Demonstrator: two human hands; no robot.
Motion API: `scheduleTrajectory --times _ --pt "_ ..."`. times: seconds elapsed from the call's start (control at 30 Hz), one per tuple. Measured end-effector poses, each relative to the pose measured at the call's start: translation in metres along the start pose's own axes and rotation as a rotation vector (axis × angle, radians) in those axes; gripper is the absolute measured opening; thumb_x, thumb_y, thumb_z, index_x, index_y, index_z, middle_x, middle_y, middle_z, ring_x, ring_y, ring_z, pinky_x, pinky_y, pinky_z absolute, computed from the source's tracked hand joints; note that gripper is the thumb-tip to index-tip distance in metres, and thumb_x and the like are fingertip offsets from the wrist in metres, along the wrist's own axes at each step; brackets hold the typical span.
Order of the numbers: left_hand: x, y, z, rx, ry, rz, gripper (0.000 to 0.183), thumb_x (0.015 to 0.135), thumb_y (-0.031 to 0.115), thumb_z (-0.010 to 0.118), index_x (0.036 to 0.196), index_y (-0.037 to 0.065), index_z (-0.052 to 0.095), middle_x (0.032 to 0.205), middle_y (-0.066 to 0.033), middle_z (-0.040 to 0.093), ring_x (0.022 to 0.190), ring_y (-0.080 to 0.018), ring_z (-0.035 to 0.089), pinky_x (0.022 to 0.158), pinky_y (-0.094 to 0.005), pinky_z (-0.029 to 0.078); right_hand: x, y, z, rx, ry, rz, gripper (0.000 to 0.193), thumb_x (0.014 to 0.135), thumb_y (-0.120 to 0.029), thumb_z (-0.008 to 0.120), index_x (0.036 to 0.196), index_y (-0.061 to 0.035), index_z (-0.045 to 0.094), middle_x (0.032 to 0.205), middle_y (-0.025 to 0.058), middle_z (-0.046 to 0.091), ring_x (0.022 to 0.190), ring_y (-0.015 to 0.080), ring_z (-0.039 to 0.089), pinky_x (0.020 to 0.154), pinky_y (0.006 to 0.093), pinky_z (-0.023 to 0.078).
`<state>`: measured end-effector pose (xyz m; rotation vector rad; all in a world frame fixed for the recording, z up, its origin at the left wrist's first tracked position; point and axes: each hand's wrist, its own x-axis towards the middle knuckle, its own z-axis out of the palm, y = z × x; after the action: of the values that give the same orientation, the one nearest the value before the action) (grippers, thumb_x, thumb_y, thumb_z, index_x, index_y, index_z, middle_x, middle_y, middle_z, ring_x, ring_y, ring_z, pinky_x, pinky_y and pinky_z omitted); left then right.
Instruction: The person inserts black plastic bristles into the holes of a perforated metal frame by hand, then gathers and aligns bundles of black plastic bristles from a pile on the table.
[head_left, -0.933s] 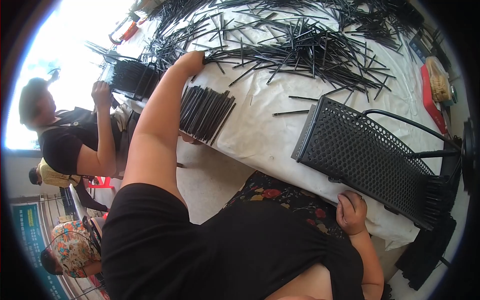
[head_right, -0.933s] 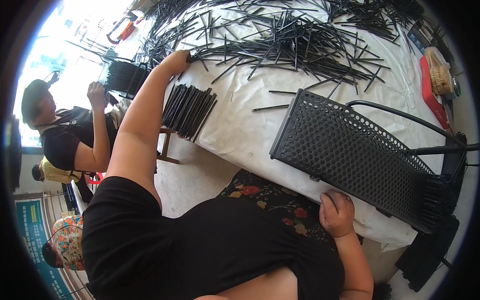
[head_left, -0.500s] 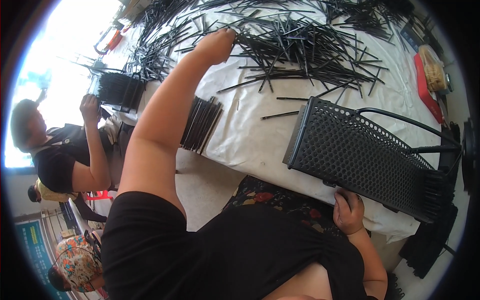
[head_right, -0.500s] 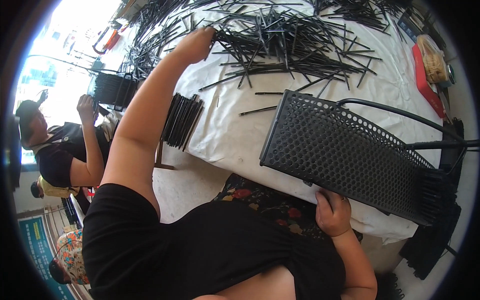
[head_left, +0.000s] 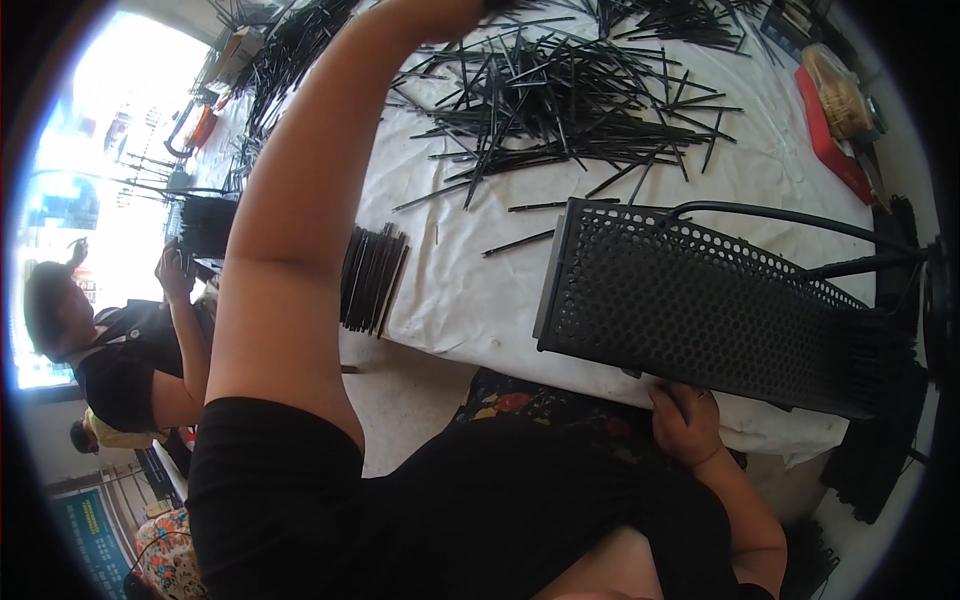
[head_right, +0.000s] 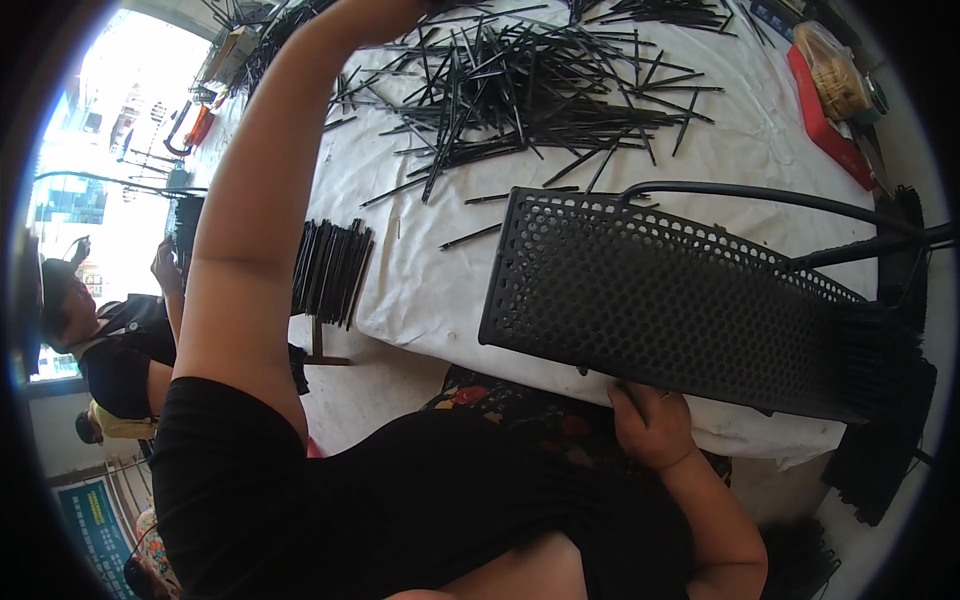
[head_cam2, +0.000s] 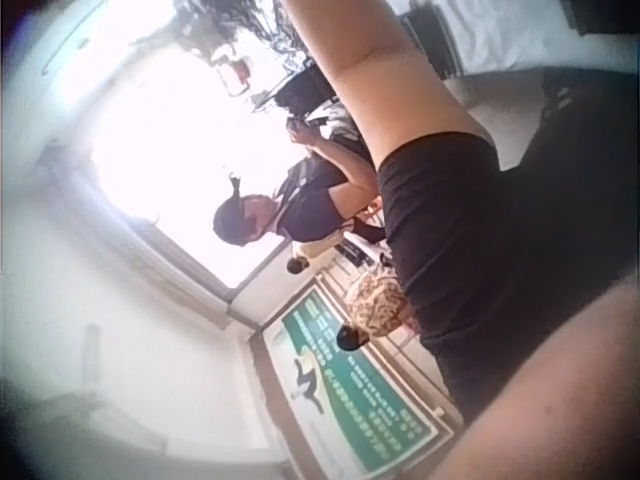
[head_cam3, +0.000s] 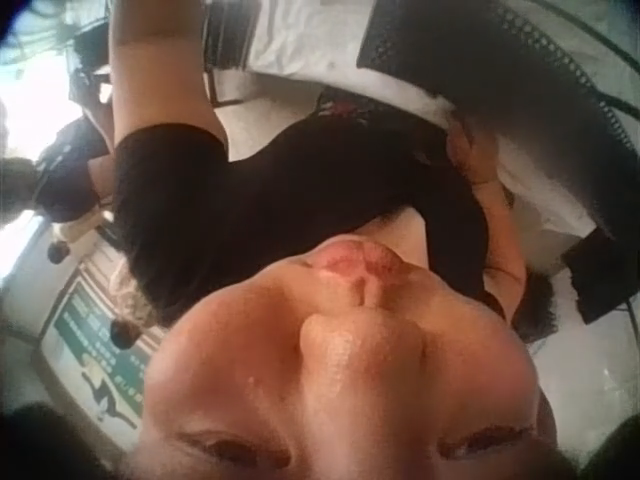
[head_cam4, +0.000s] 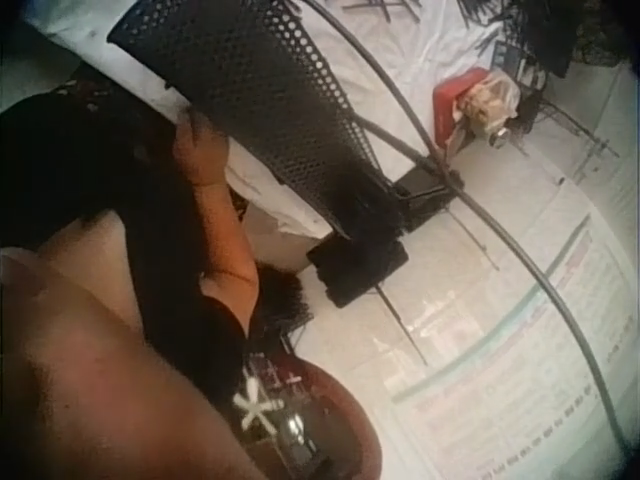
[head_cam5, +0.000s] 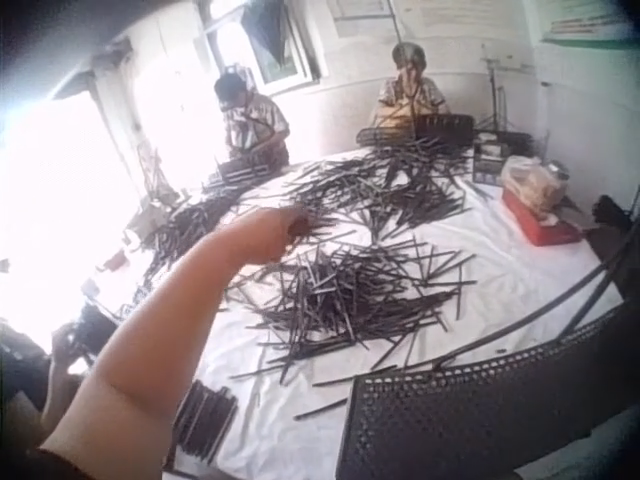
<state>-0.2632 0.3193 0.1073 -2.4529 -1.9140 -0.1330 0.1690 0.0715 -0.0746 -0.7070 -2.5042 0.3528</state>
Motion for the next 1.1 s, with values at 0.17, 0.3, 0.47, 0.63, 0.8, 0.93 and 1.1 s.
scheduleTrajectory --times 0.17,0.3,0.47,0.63,0.8,0.93,1.1 --pt "0.030 -0.012 0.092 -0.094 -0.092 0.113 0.051 0.087 0.028 0.058 0.135 0.012 0.050 0.128 -0.0184 0.056 0.115 -0.0368 0.056 0.101 -0.0438 0.043 0.000 0.000 -0.002 -0.010 -0.020 0.035 0.031 0.070 0.004 0.068 0.100 -0.0033 0.063 0.103 0.0150 0.062 0.088 0.0331 0.064 0.072 0.0416 0.053" --pt "0.042 -0.019 0.137 -0.179 0.071 0.047 0.060 0.089 0.042 0.059 0.140 0.012 0.046 0.142 -0.0176 0.046 0.135 -0.0328 0.039 0.113 -0.0380 0.029 0.001 0.000 -0.002 -0.005 -0.007 0.025 0.026 0.071 0.001 0.070 0.096 -0.0030 0.064 0.108 0.0151 0.061 0.091 0.0332 0.063 0.073 0.0415 0.052" --pt "0.035 -0.005 0.141 0.027 0.032 0.032 0.055 0.092 0.051 0.053 0.127 0.009 0.059 0.136 -0.0161 0.052 0.136 -0.0273 0.040 0.115 -0.0445 0.025 -0.001 0.002 -0.005 -0.024 -0.015 0.020 0.023 0.072 -0.001 0.070 0.094 -0.0024 0.066 0.109 0.0152 0.062 0.093 0.0335 0.064 0.073 0.0413 0.052" --pt "-0.006 -0.026 0.147 0.193 0.268 0.200 0.046 0.093 0.051 0.051 0.093 0.009 0.069 0.097 -0.0100 0.065 0.108 -0.0282 0.059 0.106 -0.0443 0.035 0.001 0.004 -0.003 -0.012 0.026 -0.033 0.023 0.072 -0.001 0.071 0.094 -0.0016 0.065 0.107 0.0154 0.062 0.091 0.0324 0.064 0.073 0.0402 0.052" --pt "-0.026 -0.005 0.119 0.163 0.063 -0.283 0.055 0.091 0.059 0.048 0.090 0.008 0.066 0.090 -0.0151 0.067 0.092 -0.0337 0.064 0.076 -0.0472 0.051 0.000 0.006 -0.003 0.005 0.035 -0.031 0.020 0.074 -0.002 0.069 0.093 -0.0010 0.065 0.106 0.0159 0.063 0.087 0.0308 0.065 0.072 0.0388 0.054" --pt "-0.055 -0.033 0.101 -0.012 -0.042 -0.032 0.072 0.085 0.064 0.056 0.128 0.006 0.056 0.132 -0.0188 0.052 0.120 -0.0340 0.052 0.099 -0.0434 0.043 0.000 0.005 -0.002 0.043 0.011 -0.030 0.023 0.071 -0.001 0.070 0.093 -0.0010 0.063 0.106 0.0149 0.060 0.087 0.0317 0.063 0.068 0.0391 0.052" --pt "-0.095 -0.013 0.084 0.127 -0.163 0.131 0.112 0.063 0.054 0.082 0.149 0.006 0.029 0.155 -0.0128 0.029 0.145 -0.0319 0.021 0.117 -0.0457 0.026 0.003 0.004 -0.006 0.043 0.015 -0.016 0.027 0.072 0.000 0.071 0.097 -0.0008 0.062 0.105 0.0161 0.060 0.086 0.0312 0.063 0.068 0.0382 0.053"
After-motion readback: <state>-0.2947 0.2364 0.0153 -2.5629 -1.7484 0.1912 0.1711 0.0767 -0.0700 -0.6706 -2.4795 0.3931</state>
